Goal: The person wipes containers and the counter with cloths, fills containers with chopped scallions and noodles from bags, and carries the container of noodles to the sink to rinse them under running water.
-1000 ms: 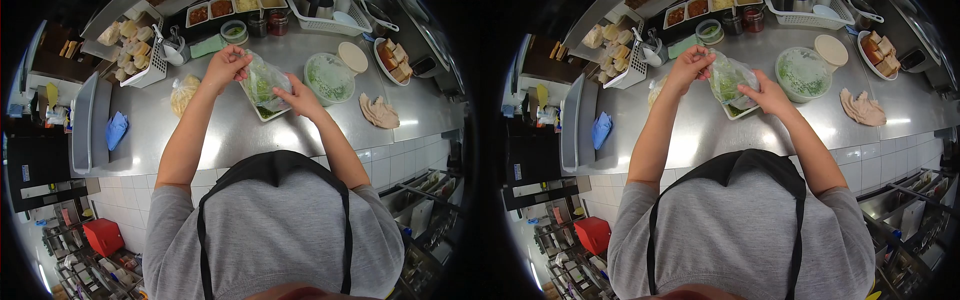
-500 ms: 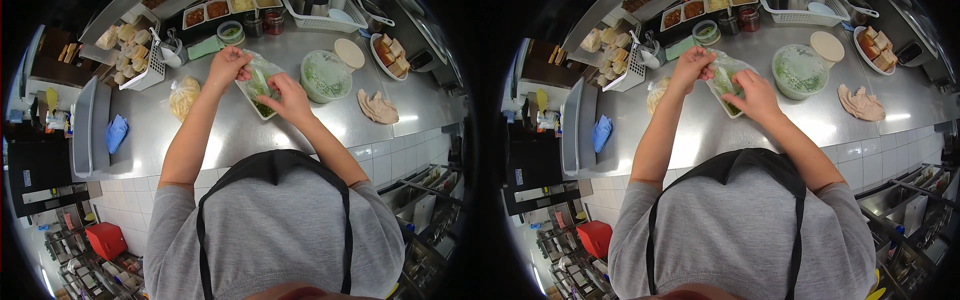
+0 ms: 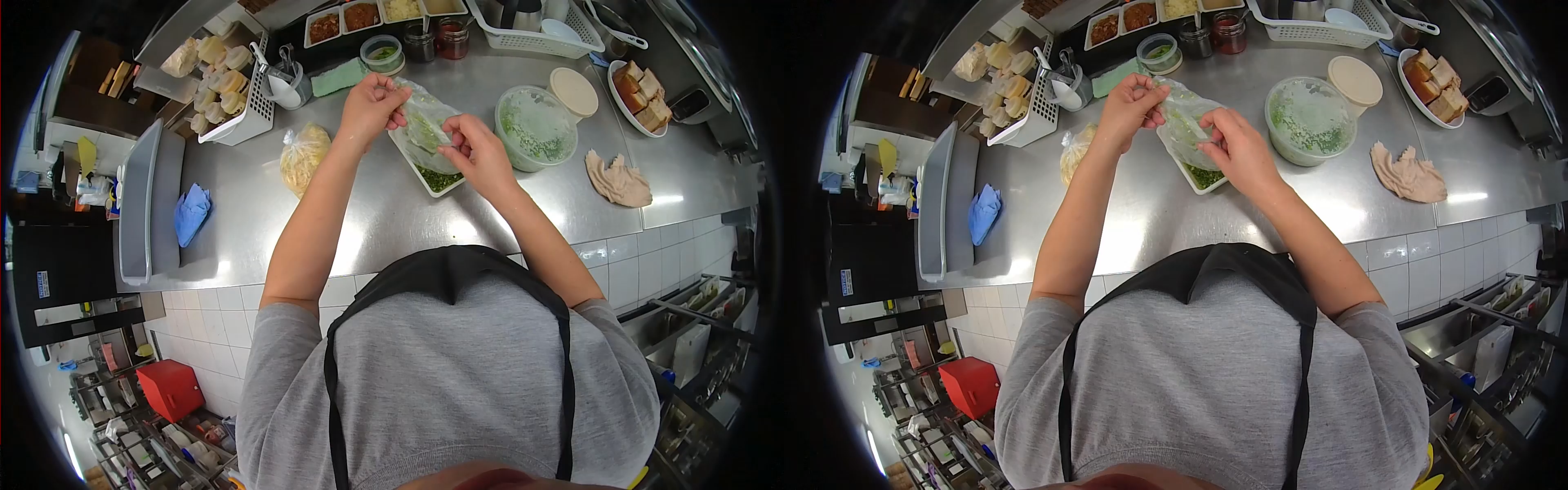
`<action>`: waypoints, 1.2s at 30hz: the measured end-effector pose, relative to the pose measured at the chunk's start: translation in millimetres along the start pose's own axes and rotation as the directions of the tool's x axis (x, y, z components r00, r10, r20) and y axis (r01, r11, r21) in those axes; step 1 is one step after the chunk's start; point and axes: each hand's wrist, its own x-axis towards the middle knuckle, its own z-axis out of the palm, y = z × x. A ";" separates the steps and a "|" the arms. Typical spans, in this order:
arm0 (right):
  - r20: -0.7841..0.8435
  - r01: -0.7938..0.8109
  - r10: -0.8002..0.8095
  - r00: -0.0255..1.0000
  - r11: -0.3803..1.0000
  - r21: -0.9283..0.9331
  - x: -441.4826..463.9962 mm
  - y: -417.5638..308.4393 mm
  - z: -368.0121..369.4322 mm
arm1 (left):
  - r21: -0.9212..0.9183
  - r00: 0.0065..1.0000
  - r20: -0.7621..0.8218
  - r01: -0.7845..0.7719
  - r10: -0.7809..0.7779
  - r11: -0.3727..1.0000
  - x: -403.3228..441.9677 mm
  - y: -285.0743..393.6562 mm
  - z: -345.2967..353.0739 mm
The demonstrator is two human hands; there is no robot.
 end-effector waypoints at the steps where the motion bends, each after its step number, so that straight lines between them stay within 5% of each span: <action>1: 0.002 0.001 -0.001 1.000 1.000 0.001 1.1 2.6 0.0 | 0.000 1.000 -0.003 0.000 0.000 1.000 -0.2 -0.1 -0.5; 6: -0.025 0.316 -0.328 0.944 0.926 -0.208 6.6 17.8 -2.1 | 0.007 1.000 -0.001 0.022 -0.022 1.000 -0.9 2.4 -2.9; 9: 0.020 0.164 -0.163 0.986 0.981 -0.105 6.9 10.3 -6.5 | 0.028 0.999 -0.023 0.029 -0.029 0.999 1.1 3.1 -2.6; 13: 0.032 0.147 -0.144 0.989 0.985 -0.093 11.3 19.3 -3.6 | 0.023 1.000 -0.007 0.020 -0.020 1.000 2.1 2.9 -3.3; 16: 0.024 0.227 -0.229 0.973 0.938 -0.263 12.8 21.8 -0.3 | 0.015 1.000 -0.008 0.021 -0.021 1.000 1.3 3.0 -2.4; 22: 0.060 0.139 -0.136 0.989 0.989 -0.055 12.1 14.4 -3.0 | 0.036 1.000 -0.021 0.013 -0.013 0.999 -0.3 4.7 -2.4; 24: 0.107 0.327 -0.309 0.945 0.896 -0.299 14.6 25.7 -2.8 | 0.020 1.000 -0.006 -0.002 0.002 1.000 -0.5 4.8 -3.2; 27: 0.068 0.351 -0.351 0.934 0.863 -0.363 14.1 22.9 -1.2 | 0.023 1.000 -0.015 -0.008 0.008 1.000 -1.0 4.4 -3.7; 31: 0.097 0.193 -0.181 0.979 0.971 -0.138 12.5 11.9 -5.3 | -0.003 0.999 -0.016 -0.031 0.031 1.000 -1.7 5.4 -5.2; 36: 0.100 0.253 -0.232 0.967 0.882 -0.397 13.8 17.7 -4.2 | 0.125 1.000 0.002 -0.011 0.011 0.992 -0.3 1.0 -6.1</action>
